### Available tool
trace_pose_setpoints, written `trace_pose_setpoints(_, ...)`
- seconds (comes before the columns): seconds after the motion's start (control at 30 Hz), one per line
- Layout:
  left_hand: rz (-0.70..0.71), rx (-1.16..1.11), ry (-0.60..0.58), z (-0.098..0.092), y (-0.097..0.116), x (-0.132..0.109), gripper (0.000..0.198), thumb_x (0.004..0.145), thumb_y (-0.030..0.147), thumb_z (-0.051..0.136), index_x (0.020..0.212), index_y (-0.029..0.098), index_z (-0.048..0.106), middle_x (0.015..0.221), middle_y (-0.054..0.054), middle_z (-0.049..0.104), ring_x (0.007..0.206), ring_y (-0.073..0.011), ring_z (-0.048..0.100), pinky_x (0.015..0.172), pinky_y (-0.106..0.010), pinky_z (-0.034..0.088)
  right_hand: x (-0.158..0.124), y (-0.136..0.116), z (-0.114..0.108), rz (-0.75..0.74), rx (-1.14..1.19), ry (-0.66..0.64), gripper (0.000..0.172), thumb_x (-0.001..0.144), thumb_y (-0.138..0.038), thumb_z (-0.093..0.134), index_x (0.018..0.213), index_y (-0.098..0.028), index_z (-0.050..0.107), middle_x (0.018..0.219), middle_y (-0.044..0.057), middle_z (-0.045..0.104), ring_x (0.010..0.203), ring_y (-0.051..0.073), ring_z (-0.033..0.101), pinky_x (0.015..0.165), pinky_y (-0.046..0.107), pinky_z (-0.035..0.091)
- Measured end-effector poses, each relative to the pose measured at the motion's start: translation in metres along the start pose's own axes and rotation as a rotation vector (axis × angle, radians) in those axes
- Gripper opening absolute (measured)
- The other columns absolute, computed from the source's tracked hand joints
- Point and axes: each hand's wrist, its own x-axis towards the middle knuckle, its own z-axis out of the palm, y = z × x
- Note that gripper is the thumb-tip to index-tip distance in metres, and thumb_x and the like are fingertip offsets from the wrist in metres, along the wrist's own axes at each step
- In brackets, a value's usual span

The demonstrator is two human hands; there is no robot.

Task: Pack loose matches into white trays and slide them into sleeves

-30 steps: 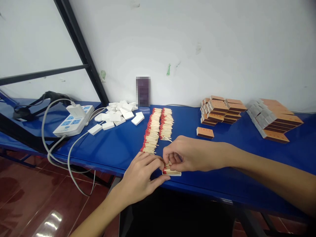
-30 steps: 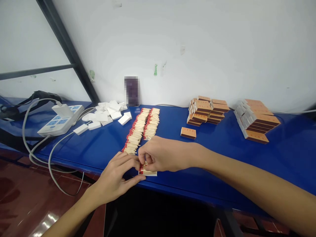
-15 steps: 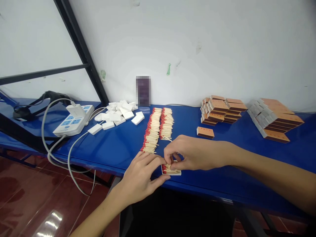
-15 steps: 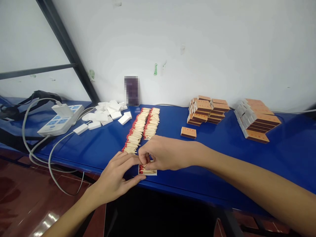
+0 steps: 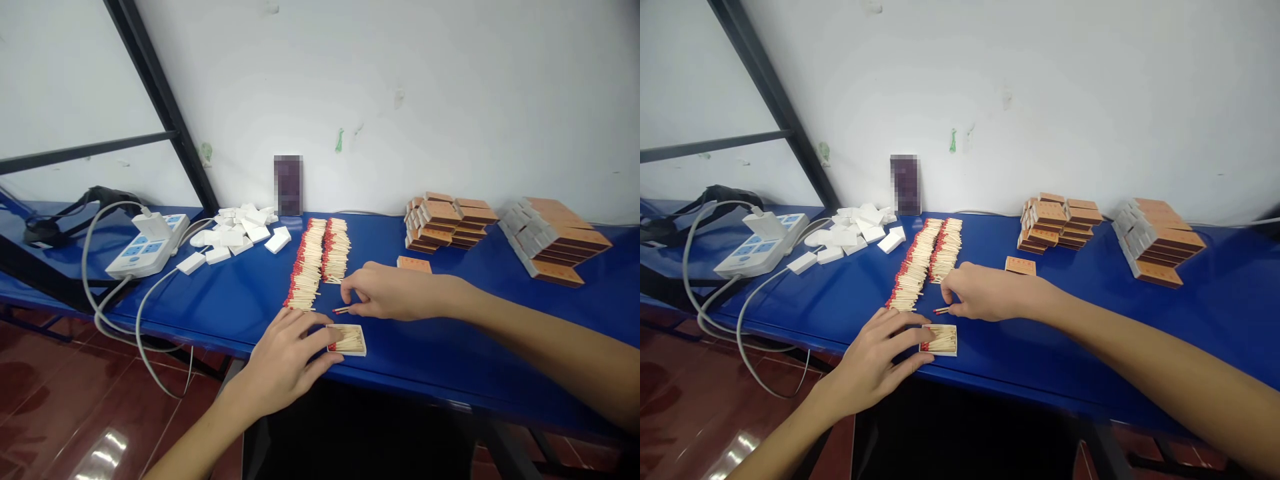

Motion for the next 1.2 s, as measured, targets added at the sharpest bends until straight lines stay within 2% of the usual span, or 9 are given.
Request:
trace_pose_setpoints(0.13, 0.000, 0.015, -0.014, -0.001, 0.000, 0.000, 0.021, 0.099, 0.031, 0.054, 0.118, 0.027, 0.061, 0.115, -0.003, 0.063, 0.100, -0.0201, 0.059, 0.091, -0.036, 0.040, 0.002, -0.001, 0.003, 0.023, -0.009, -0.027, 0.013, 0.085, -0.027, 0.056, 0.077, -0.019, 0.063, 0.074, 0.003, 0.065, 0.074, 0.017, 0.057, 0.056, 0.024, 0.036)
trace_pose_setpoints(0.33, -0.048, 0.015, 0.013, 0.002, 0.001, -0.001, 0.034, 0.096, 0.035, 0.058, 0.128, 0.024, 0.052, 0.117, -0.005, 0.064, 0.102, -0.0218, 0.059, 0.094, -0.038, 0.042, -0.003, -0.004, -0.006, 0.023, -0.049, -0.043, 0.009, 0.079, -0.024, 0.059, 0.072, -0.020, 0.063, 0.067, 0.001, 0.063, 0.071, 0.016, 0.056, 0.053, 0.023, 0.033)
trace_pose_setpoints(0.43, -0.081, -0.021, 0.034, 0.003, 0.001, -0.001, 0.032, 0.094, 0.036, 0.061, 0.122, 0.023, 0.050, 0.114, -0.004, 0.066, 0.101, -0.0215, 0.060, 0.093, -0.038, 0.043, -0.009, -0.012, -0.012, 0.008, -0.028, -0.033, 0.008, 0.078, -0.026, 0.061, 0.073, -0.020, 0.064, 0.065, 0.000, 0.062, 0.069, 0.016, 0.056, 0.052, 0.023, 0.032)
trace_pose_setpoints(0.6, -0.117, -0.056, 0.042, 0.001, 0.002, 0.000, 0.027, 0.093, 0.036, 0.063, 0.112, 0.022, 0.050, 0.108, -0.003, 0.067, 0.096, -0.0217, 0.061, 0.089, -0.037, 0.044, -0.015, -0.025, -0.005, -0.078, 0.094, -0.133, 0.009, 0.078, -0.024, 0.063, 0.081, -0.020, 0.069, 0.064, 0.000, 0.063, 0.066, 0.015, 0.057, 0.053, 0.023, 0.036)
trace_pose_setpoints(0.77, -0.084, -0.054, 0.043, 0.002, 0.002, 0.001, 0.019, 0.093, 0.034, 0.063, 0.106, 0.022, 0.053, 0.104, -0.001, 0.067, 0.094, -0.0206, 0.060, 0.088, -0.035, 0.042, -0.011, -0.023, 0.004, -0.123, 0.087, -0.023, 0.016, 0.082, -0.025, 0.061, 0.094, -0.020, 0.070, 0.069, 0.001, 0.066, 0.068, 0.016, 0.058, 0.057, 0.024, 0.037)
trace_pose_setpoints(0.83, -0.075, -0.061, 0.045, 0.003, 0.001, 0.001, 0.015, 0.093, 0.033, 0.062, 0.097, 0.022, 0.053, 0.101, -0.001, 0.067, 0.092, -0.0195, 0.059, 0.087, -0.034, 0.041, -0.010, -0.022, 0.005, -0.136, 0.088, -0.021, 0.016, 0.083, -0.023, 0.060, 0.092, -0.020, 0.071, 0.068, 0.000, 0.066, 0.064, 0.014, 0.057, 0.057, 0.024, 0.036)
trace_pose_setpoints(0.93, -0.078, -0.063, 0.055, 0.003, 0.001, 0.000, 0.019, 0.093, 0.033, 0.063, 0.089, 0.021, 0.048, 0.097, 0.000, 0.066, 0.088, -0.0185, 0.058, 0.084, -0.033, 0.040, -0.008, -0.022, 0.005, -0.143, 0.097, -0.061, 0.016, 0.083, -0.023, 0.059, 0.088, -0.018, 0.073, 0.063, -0.001, 0.064, 0.057, 0.012, 0.053, 0.055, 0.024, 0.035)
trace_pose_setpoints(1.1, -0.074, -0.061, 0.061, 0.003, 0.001, 0.000, 0.018, 0.093, 0.032, 0.062, 0.091, 0.021, 0.048, 0.097, 0.000, 0.066, 0.088, -0.0180, 0.058, 0.084, -0.032, 0.040, -0.011, -0.024, 0.002, -0.136, 0.082, -0.019, 0.014, 0.082, -0.023, 0.059, 0.082, -0.018, 0.071, 0.064, 0.000, 0.064, 0.061, 0.013, 0.056, 0.056, 0.023, 0.036)
trace_pose_setpoints(1.2, -0.076, -0.048, 0.057, 0.004, 0.001, 0.000, 0.017, 0.094, 0.035, 0.061, 0.093, 0.021, 0.051, 0.098, -0.001, 0.067, 0.090, -0.0188, 0.059, 0.085, -0.033, 0.041, -0.012, -0.024, 0.000, -0.130, 0.110, -0.067, 0.012, 0.081, -0.024, 0.061, 0.084, -0.018, 0.071, 0.065, 0.000, 0.064, 0.060, 0.012, 0.055, 0.056, 0.023, 0.037)
